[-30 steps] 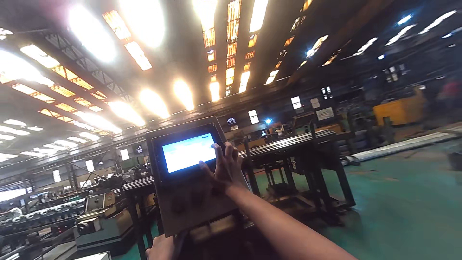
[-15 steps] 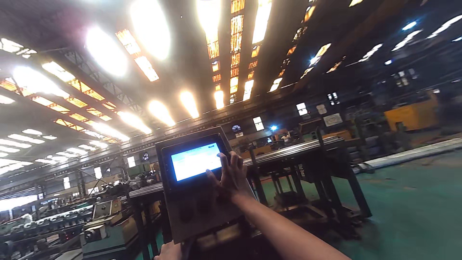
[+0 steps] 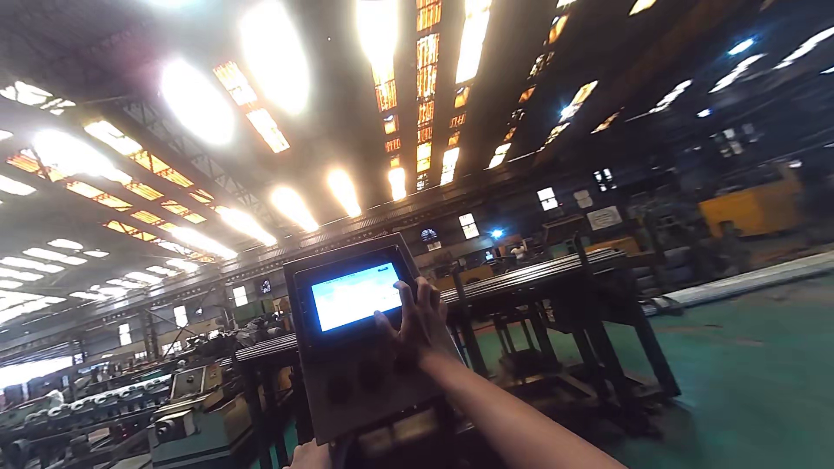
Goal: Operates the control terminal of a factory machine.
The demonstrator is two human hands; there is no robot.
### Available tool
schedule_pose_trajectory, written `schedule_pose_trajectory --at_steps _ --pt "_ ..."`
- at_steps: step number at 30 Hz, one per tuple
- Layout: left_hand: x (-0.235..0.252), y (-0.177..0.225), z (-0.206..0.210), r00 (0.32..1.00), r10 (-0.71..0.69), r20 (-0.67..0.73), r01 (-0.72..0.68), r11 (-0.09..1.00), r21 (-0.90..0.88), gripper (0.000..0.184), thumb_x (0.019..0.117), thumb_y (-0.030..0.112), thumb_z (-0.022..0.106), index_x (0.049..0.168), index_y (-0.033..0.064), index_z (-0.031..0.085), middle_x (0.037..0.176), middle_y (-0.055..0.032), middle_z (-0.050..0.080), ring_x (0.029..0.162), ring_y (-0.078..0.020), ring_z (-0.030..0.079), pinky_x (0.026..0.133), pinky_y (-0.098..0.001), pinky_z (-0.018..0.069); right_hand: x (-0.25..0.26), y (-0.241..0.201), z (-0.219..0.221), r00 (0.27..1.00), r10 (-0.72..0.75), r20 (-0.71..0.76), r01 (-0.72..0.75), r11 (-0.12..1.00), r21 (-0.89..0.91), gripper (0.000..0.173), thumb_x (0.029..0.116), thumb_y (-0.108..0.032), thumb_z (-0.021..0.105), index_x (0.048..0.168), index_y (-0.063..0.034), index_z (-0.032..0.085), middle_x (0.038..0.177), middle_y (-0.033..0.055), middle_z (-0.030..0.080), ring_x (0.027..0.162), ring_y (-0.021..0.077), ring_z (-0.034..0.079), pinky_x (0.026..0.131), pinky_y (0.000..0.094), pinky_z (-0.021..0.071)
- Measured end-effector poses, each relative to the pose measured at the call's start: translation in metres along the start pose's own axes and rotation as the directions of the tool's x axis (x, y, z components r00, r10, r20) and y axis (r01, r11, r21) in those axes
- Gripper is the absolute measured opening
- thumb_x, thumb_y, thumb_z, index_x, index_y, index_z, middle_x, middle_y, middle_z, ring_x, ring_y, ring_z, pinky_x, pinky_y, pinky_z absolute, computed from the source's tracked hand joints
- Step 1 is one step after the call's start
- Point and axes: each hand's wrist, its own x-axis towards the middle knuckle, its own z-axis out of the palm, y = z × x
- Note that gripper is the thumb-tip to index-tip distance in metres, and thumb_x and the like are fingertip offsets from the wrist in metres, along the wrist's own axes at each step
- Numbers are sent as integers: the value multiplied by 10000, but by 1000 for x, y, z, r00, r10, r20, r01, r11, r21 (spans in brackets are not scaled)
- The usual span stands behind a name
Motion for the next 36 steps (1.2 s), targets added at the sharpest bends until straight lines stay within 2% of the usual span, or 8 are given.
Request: schedule_pose_trajectory --at_steps 3,7,13,18,23,26,29,36 --pt "13 -5 13 998 -2 -61 -1 999 -41 407 1052 295 542 1324 13 650 1382 -228 628 1365 -443 519 1067 -702 394 1 1 2 1000 -5 -9 4 1000 -23 678 914 -595 620 1413 -139 575 1498 271 439 1339 455 451 987 593 410" --pt "-7 1 -5 1000 -16 26 16 1000 -4 484 1067 415 521 1330 30 647 1423 -202 604 1383 -399 516 1071 -652 415 0 0 2 1000 -6 -10 6 999 -38 675 917 -595 606 1415 -142 575 1494 277 443 1337 457 452 988 587 408" --pt "-7 1 -4 1000 0 6 0 1000 -22 441 1063 306 539 1374 1 605 1437 -230 587 1408 -435 477 1106 -684 361 1 2 4 1000 -9 -16 9 999 -38 703 913 -608 597 1425 -127 572 1483 272 448 1339 454 448 984 597 404" --pt "-13 3 -10 1000 -3 31 4 1000 -19 463 1056 342 546 1380 16 604 1463 -207 571 1430 -404 459 1136 -665 333 3 1 4 1000 13 -19 -14 1000 -27 667 919 -602 602 1386 -126 611 1490 256 460 1342 440 456 972 580 427" --pt "-5 0 -1 1000 -1 -15 0 998 -56 492 1045 407 571 1297 -5 662 1365 -226 641 1354 -425 537 1098 -668 382 1 3 6 1000 3 -29 -3 1000 -28 701 909 -600 605 1423 -124 562 1473 253 460 1331 438 456 953 572 431" --pt "-10 2 -7 1000 1 8 0 997 -77 546 1053 450 537 1320 -13 649 1386 -236 624 1371 -432 519 1115 -672 364 1 2 4 1000 10 -10 -10 998 -68 712 914 -616 592 1447 -146 543 1481 253 456 1330 426 464 958 556 438" --pt "7 -2 4 1000 6 -15 -6 1000 -17 414 1052 302 550 1337 15 637 1414 -217 608 1378 -429 510 1075 -694 393 2 3 5 1000 16 0 -15 997 -73 716 927 -618 570 1468 -151 528 1502 260 437 1348 429 454 983 565 428" --pt "5 -3 2 1000 13 -7 -13 1000 -6 419 1049 291 553 1331 -8 632 1404 -225 614 1374 -445 510 1078 -702 388 3 2 5 1000 28 11 -27 998 -59 698 932 -608 575 1468 -164 529 1507 254 424 1355 427 440 974 563 427"
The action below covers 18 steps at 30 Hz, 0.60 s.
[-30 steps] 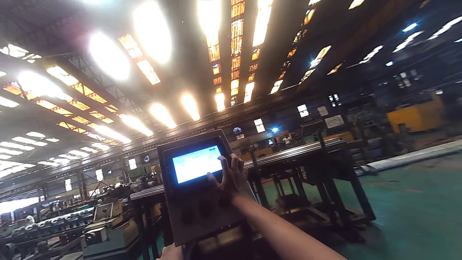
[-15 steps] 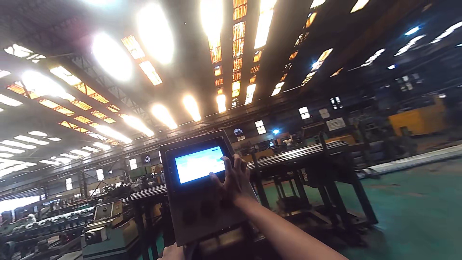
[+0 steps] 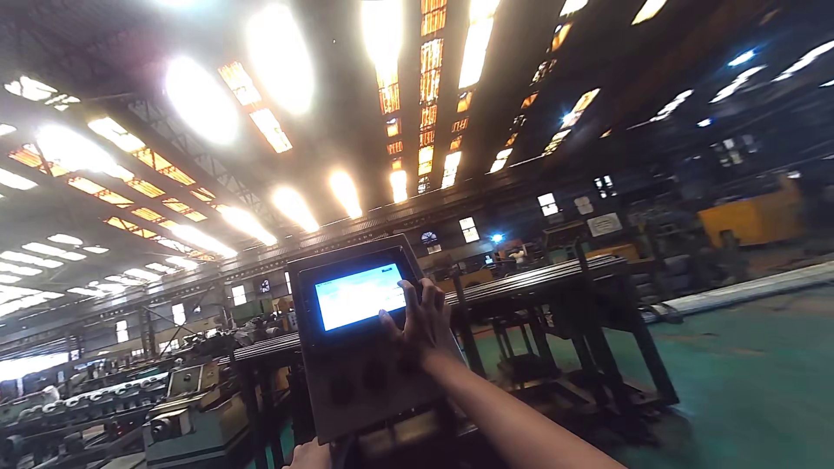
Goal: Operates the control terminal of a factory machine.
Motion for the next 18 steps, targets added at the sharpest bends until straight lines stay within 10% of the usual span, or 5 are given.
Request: schedule_pose_trajectory --at_steps 18 --pt "-13 2 -3 1000 10 -23 -11 998 -55 457 1055 323 554 1349 -19 627 1422 -244 595 1388 -442 497 1115 -680 358 -1 -1 -3 1000 -7 -6 7 999 41 683 919 -593 610 1430 -143 556 1516 276 415 1356 452 440 993 585 421"
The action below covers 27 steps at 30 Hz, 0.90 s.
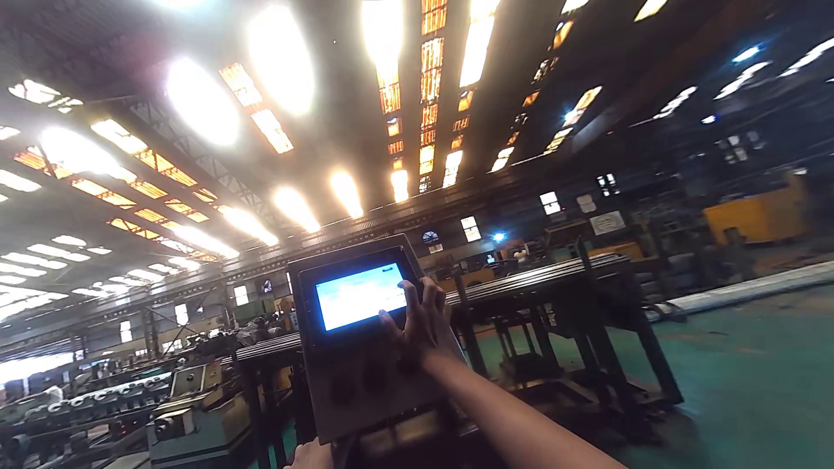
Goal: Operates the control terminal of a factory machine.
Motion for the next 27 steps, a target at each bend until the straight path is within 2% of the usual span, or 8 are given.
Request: schedule_pose_trajectory --at_steps 2,5,7,12,15,21,24,27 --pt "13 -4 9 1000 3 -18 -3 1000 20 418 1051 270 545 1347 -14 624 1416 -249 597 1380 -464 498 1078 -709 385 0 1 2 1000 -6 -10 6 1000 4 681 919 -598 604 1427 -146 557 1510 274 417 1353 448 442 994 579 421" --pt "12 -3 6 1000 -4 13 3 999 45 436 1065 289 524 1368 -14 607 1437 -247 580 1402 -449 479 1095 -697 372 -1 2 3 999 -22 -37 22 1000 -8 675 919 -606 588 1410 -143 569 1491 273 430 1338 448 452 974 579 426" --pt "13 -2 7 1000 -6 13 5 997 73 404 1063 263 521 1346 -8 621 1412 -249 598 1375 -448 508 1071 -694 397 0 2 3 999 -21 -35 21 1000 -10 666 921 -604 588 1404 -145 571 1492 271 429 1335 445 453 969 577 428" --pt "12 0 3 999 -26 32 24 999 49 430 1072 304 507 1352 -3 617 1424 -247 589 1389 -444 494 1085 -694 381 0 2 3 1000 -13 -17 13 1000 -5 672 922 -599 591 1413 -140 567 1504 276 418 1345 447 448 980 582 420" --pt "17 -5 12 1000 -7 -17 8 999 31 405 1059 286 529 1315 -8 643 1386 -257 613 1362 -461 513 1068 -698 398 1 1 2 1000 -6 -8 6 1000 -5 671 924 -594 591 1418 -141 562 1510 275 414 1345 446 447 985 576 419" --pt "8 -1 3 1000 -17 11 16 999 36 438 1069 324 508 1363 18 616 1435 -222 591 1394 -418 498 1100 -672 376 0 2 4 999 -21 -36 21 1000 -2 664 932 -599 572 1419 -148 565 1500 278 423 1334 448 454 971 577 422" --pt "5 1 -2 999 -41 27 40 999 22 504 1064 431 521 1330 23 652 1407 -212 615 1377 -408 521 1092 -660 388 -1 4 5 998 -28 -56 29 1000 12 677 942 -596 547 1461 -161 530 1487 270 429 1328 445 455 959 583 426" --pt "1 3 -7 996 -59 62 58 998 6 595 1060 519 486 1331 14 649 1408 -220 613 1380 -402 520 1108 -651 380 0 3 6 998 -29 -58 30 1000 4 645 939 -595 568 1402 -146 591 1489 277 435 1338 451 451 972 580 425"
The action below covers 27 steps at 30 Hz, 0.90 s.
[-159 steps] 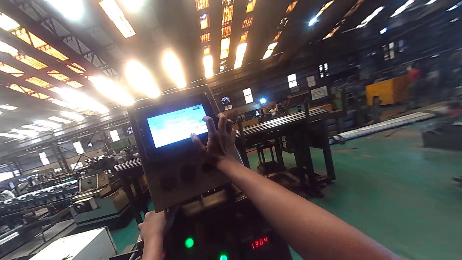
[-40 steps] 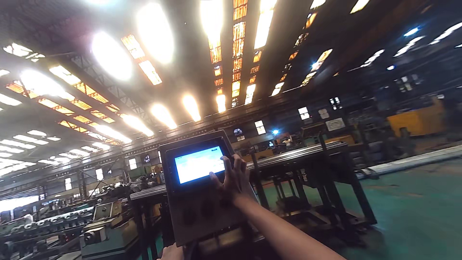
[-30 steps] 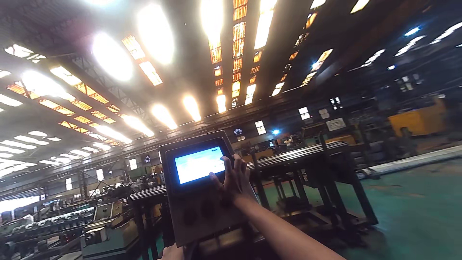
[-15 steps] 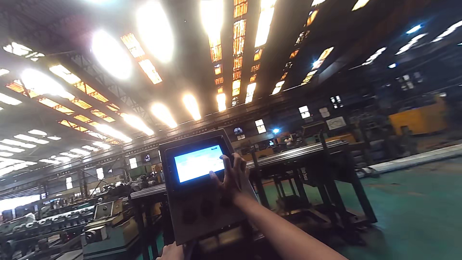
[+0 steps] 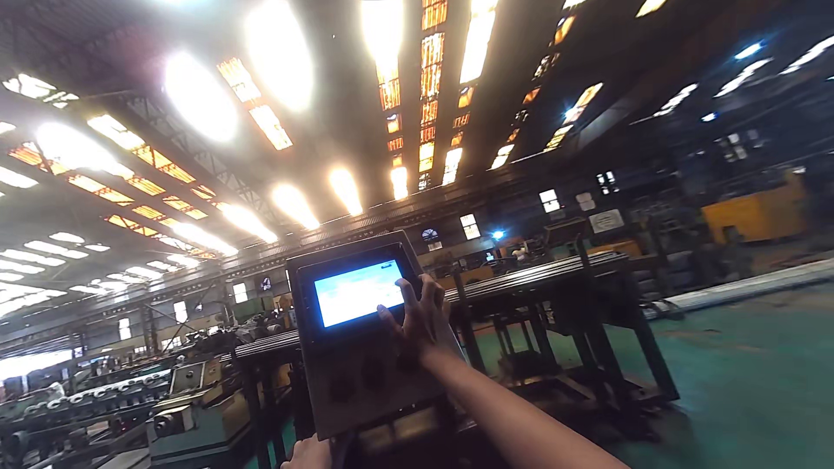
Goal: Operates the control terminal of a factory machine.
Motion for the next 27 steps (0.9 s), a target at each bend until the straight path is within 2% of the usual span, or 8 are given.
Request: schedule_pose_trajectory --at_steps 2,4,7,10,18,21,24,27 --pt "-4 1 -2 1000 10 0 -10 1000 15 562 1066 485 496 1326 10 648 1399 -225 617 1371 -411 526 1097 -654 389 0 -1 0 1000 5 2 -5 1000 -10 653 933 -609 570 1385 -141 613 1499 268 437 1340 445 454 971 577 427" --pt "-3 -1 2 999 44 -30 -43 999 11 500 1052 407 559 1309 -10 657 1379 -242 625 1350 -443 535 1081 -672 398 0 -1 -2 1000 19 20 -19 1000 6 695 940 -606 577 1417 -101 565 1521 265 424 1360 448 442 985 589 422" --pt "-1 -2 3 999 51 -18 -51 999 18 595 1050 506 513 1327 -4 645 1397 -224 620 1370 -422 524 1098 -663 382 -2 -1 -3 1000 7 -8 -7 1000 27 721 944 -580 579 1471 -95 500 1503 265 437 1345 444 456 972 588 432" --pt "-2 -3 0 998 55 -9 -55 999 -2 611 1057 513 496 1337 -12 636 1411 -229 607 1378 -421 515 1111 -675 363 -3 -1 -4 1000 1 -1 -1 1000 12 730 949 -591 559 1491 -108 481 1511 269 423 1345 446 453 968 588 435" --pt "-2 1 -2 1000 21 22 -22 999 43 528 1075 429 504 1366 2 611 1432 -221 591 1387 -404 509 1102 -648 383 0 1 0 1000 1 10 -1 1000 -27 722 937 -619 550 1459 -120 529 1499 280 428 1338 452 453 960 578 428" --pt "8 -2 4 1000 17 6 -17 998 53 502 1068 410 525 1355 10 622 1417 -217 604 1385 -413 510 1103 -660 380 -1 1 0 1000 -9 -24 9 1000 -8 743 926 -617 567 1477 -124 494 1485 286 427 1305 454 477 928 582 446" --pt "12 -3 9 999 39 -19 -37 996 79 435 1059 304 533 1369 7 606 1430 -224 592 1398 -435 487 1074 -688 402 -1 1 -1 1000 -6 -19 5 1000 -10 724 927 -623 564 1445 -118 534 1479 292 425 1297 457 477 936 578 442" --pt "4 1 2 1000 24 1 -24 999 44 472 1076 368 508 1357 4 619 1426 -224 596 1396 -420 498 1099 -669 383 1 0 1 1000 -7 -7 7 1000 -16 724 926 -643 565 1386 -85 594 1500 309 428 1338 473 460 971 593 427"
